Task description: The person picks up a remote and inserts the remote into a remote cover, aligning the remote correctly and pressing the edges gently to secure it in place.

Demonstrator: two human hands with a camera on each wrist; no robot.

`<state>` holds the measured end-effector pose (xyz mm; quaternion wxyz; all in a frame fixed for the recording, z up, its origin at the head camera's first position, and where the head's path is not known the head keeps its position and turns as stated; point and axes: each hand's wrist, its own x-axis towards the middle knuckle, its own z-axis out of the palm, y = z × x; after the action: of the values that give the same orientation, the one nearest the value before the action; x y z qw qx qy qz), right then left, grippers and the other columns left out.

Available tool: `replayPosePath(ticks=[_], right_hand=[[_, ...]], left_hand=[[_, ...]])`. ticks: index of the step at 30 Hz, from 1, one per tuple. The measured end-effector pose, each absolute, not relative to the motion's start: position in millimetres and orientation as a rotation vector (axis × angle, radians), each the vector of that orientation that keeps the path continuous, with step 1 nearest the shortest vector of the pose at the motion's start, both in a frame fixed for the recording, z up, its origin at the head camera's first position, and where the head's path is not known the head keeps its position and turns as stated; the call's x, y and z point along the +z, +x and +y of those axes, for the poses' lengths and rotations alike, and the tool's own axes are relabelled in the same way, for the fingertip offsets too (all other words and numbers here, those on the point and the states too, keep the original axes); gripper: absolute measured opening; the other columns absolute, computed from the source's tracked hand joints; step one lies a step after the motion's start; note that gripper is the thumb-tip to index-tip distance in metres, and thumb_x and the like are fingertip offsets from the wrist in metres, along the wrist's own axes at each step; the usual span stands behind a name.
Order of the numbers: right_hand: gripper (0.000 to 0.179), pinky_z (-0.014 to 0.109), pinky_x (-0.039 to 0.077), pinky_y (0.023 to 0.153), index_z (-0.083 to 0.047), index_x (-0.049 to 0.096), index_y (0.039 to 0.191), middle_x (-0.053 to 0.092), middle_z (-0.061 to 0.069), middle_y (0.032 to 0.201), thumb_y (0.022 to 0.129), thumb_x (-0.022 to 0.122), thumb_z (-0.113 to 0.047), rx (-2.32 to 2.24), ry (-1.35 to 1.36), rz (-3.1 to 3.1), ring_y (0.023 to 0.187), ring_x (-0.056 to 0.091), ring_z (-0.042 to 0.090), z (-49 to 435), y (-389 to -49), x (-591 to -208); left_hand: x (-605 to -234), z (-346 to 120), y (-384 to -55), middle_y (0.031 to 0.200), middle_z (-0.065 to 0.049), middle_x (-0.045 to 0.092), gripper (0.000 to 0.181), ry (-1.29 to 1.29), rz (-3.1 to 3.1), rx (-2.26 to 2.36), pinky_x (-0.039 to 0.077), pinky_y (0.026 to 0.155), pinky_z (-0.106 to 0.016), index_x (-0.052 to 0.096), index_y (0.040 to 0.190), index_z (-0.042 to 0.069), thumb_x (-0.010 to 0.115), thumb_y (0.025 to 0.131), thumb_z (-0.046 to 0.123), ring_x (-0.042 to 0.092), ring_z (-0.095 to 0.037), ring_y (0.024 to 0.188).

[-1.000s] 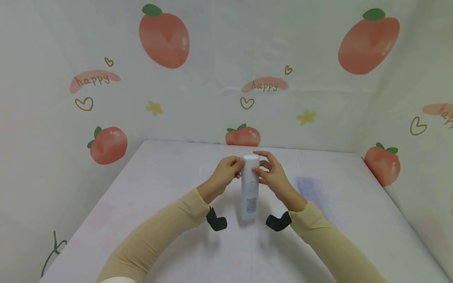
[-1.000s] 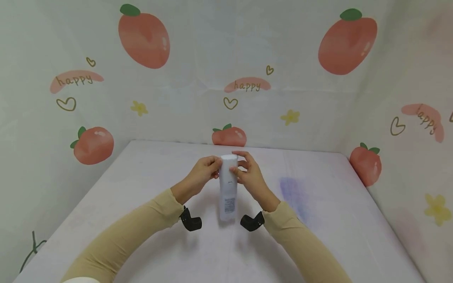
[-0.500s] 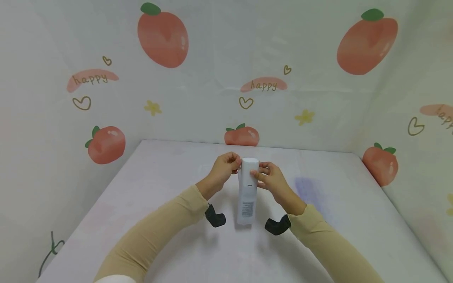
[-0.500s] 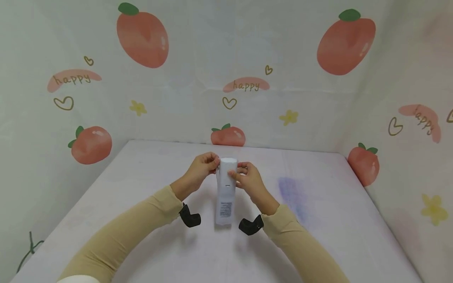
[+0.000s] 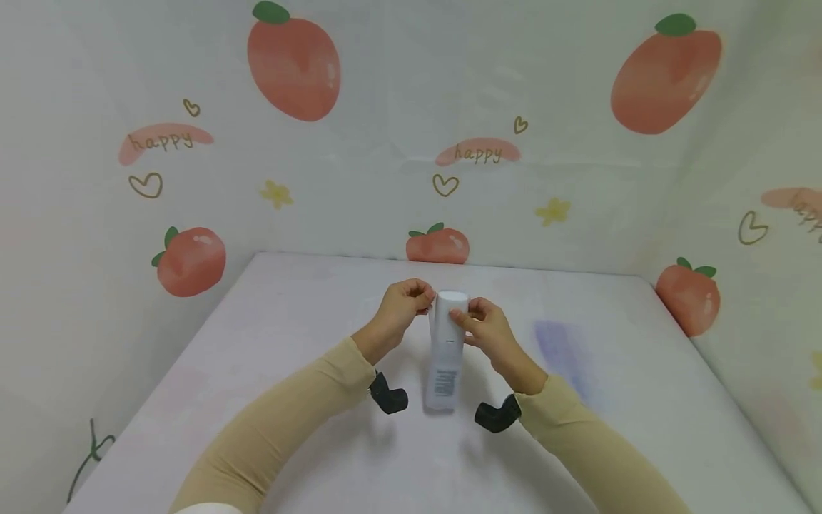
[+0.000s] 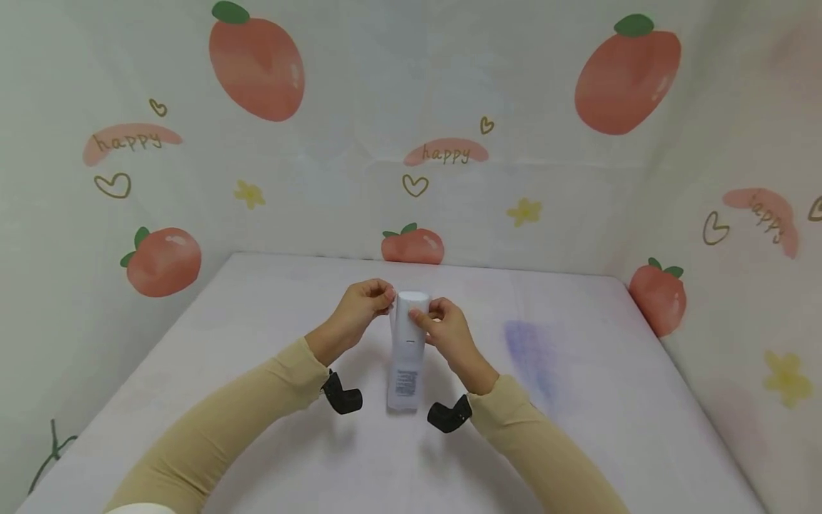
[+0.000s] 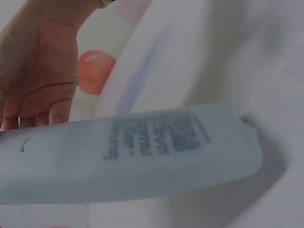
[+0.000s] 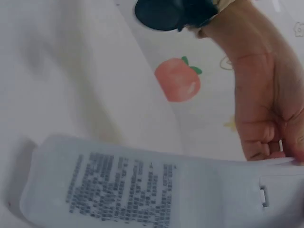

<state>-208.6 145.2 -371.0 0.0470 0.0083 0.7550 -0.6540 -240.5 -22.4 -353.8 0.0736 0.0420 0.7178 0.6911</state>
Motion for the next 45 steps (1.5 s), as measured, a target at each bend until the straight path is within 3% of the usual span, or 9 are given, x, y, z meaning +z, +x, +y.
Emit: replayPosePath(ticks=[8, 17, 25, 33, 38, 45], right_hand=[[0.031, 0.055, 0.050, 0.092, 0.008, 0.048, 0.108, 0.051, 0.008, 0.092, 0.096, 0.061, -0.017, -1.896, 0.042, 2.426, 0.096, 0.055, 0.021, 140, -214, -368], [0.032, 0.057, 0.050, 0.092, 0.008, 0.048, 0.112, 0.052, 0.006, 0.089, 0.097, 0.059, -0.018, -1.894, 0.066, 2.409, 0.092, 0.054, 0.020, 140, -216, -368], [0.028, 0.056, 0.050, 0.092, 0.004, 0.049, 0.109, 0.049, 0.004, 0.091, 0.096, 0.061, -0.017, -1.989, -0.052, 2.339, 0.095, 0.054, 0.018, 142, -215, -369], [0.026, 0.054, 0.054, 0.085, 0.002, 0.049, 0.106, 0.050, 0.001, 0.090, 0.094, 0.064, -0.016, -1.987, -0.114, 2.333, 0.085, 0.056, 0.013, 147, -211, -370], [0.024, 0.047, 0.057, 0.078, 0.000, 0.047, 0.099, 0.050, 0.001, 0.087, 0.092, 0.065, -0.013, -1.957, -0.118, 2.358, 0.080, 0.056, 0.013, 143, -209, -370], [0.022, 0.056, 0.053, 0.085, 0.000, 0.043, 0.097, 0.051, 0.002, 0.089, 0.094, 0.062, -0.011, -2.010, -0.070, 2.265, 0.089, 0.057, 0.014, 134, -213, -373]], left_hand=[[-355, -24, -239, 0.072, 0.001, 0.051, 0.009, 0.330, 2.297, 2.099, 0.045, 0.069, -0.022, 0.057, 0.086, -0.002, 0.061, 0.093, 0.001, 0.049, -0.010, 0.071], [-359, -24, -233, 0.083, -0.006, 0.057, 0.009, 0.535, 2.457, 1.976, 0.048, 0.073, -0.022, 0.060, 0.091, -0.003, 0.063, 0.092, 0.005, 0.052, -0.011, 0.078], [-358, -29, -237, 0.076, -0.001, 0.054, 0.009, 0.338, 2.264, 2.100, 0.051, 0.068, -0.022, 0.057, 0.088, -0.002, 0.063, 0.092, 0.004, 0.053, -0.010, 0.071], [-360, -31, -240, 0.081, -0.004, 0.059, 0.008, 0.226, 2.176, 2.044, 0.051, 0.065, -0.019, 0.060, 0.098, -0.006, 0.060, 0.093, 0.001, 0.055, -0.010, 0.067], [-362, -30, -242, 0.077, -0.001, 0.053, 0.008, 0.204, 2.229, 2.041, 0.048, 0.067, -0.020, 0.061, 0.095, -0.005, 0.058, 0.095, 0.002, 0.050, -0.011, 0.070], [-354, -28, -244, 0.075, 0.000, 0.051, 0.010, 0.202, 2.277, 2.105, 0.046, 0.069, -0.022, 0.061, 0.097, -0.008, 0.058, 0.094, 0.001, 0.049, -0.010, 0.071]])
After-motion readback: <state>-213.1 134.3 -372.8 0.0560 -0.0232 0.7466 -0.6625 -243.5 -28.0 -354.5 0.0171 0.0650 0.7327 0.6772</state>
